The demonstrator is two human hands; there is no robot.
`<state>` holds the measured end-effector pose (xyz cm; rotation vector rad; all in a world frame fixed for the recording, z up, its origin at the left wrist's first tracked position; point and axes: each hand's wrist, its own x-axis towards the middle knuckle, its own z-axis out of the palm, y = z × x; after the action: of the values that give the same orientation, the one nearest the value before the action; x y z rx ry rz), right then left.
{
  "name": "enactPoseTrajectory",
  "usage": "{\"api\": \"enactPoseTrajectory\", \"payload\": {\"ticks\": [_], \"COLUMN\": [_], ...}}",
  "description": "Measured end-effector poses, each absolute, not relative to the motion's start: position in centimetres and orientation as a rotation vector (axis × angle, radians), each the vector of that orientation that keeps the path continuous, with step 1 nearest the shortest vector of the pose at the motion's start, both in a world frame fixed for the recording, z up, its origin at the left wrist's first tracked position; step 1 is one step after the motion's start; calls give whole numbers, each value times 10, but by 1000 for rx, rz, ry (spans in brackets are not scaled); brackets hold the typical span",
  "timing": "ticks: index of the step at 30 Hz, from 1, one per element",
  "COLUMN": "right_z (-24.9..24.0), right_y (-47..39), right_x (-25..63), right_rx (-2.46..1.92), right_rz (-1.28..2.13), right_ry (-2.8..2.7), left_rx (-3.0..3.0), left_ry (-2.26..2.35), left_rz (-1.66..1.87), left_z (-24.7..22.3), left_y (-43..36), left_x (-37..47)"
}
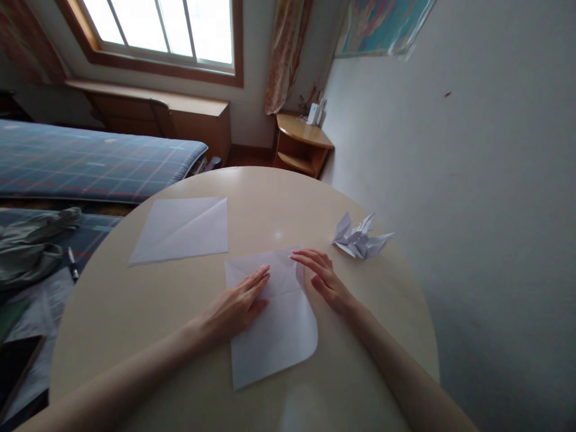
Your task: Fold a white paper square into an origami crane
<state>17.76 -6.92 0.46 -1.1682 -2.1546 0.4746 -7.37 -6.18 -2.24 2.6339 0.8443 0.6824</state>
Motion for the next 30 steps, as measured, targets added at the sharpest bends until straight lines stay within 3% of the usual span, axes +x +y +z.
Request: {"api": "enactPoseTrajectory", "payload": {"ticks": [7,17,30], "right_z": [21,14,-5], "right_y": [-72,-69,-87], "right_x": [179,192,165], "right_rx": [-1180,-1391,-1559], "right_rz": [453,477,63], "right_ry": [-2149,-2367,-2581], "left_rx": [2776,2862,2659], "left_ry": [1057,1138,1685], "left_rz": [527,595,713], "left_z": [-16,-14,-9], "left_y": [-61,-62,-52], "left_x": [-74,-74,-80]}}
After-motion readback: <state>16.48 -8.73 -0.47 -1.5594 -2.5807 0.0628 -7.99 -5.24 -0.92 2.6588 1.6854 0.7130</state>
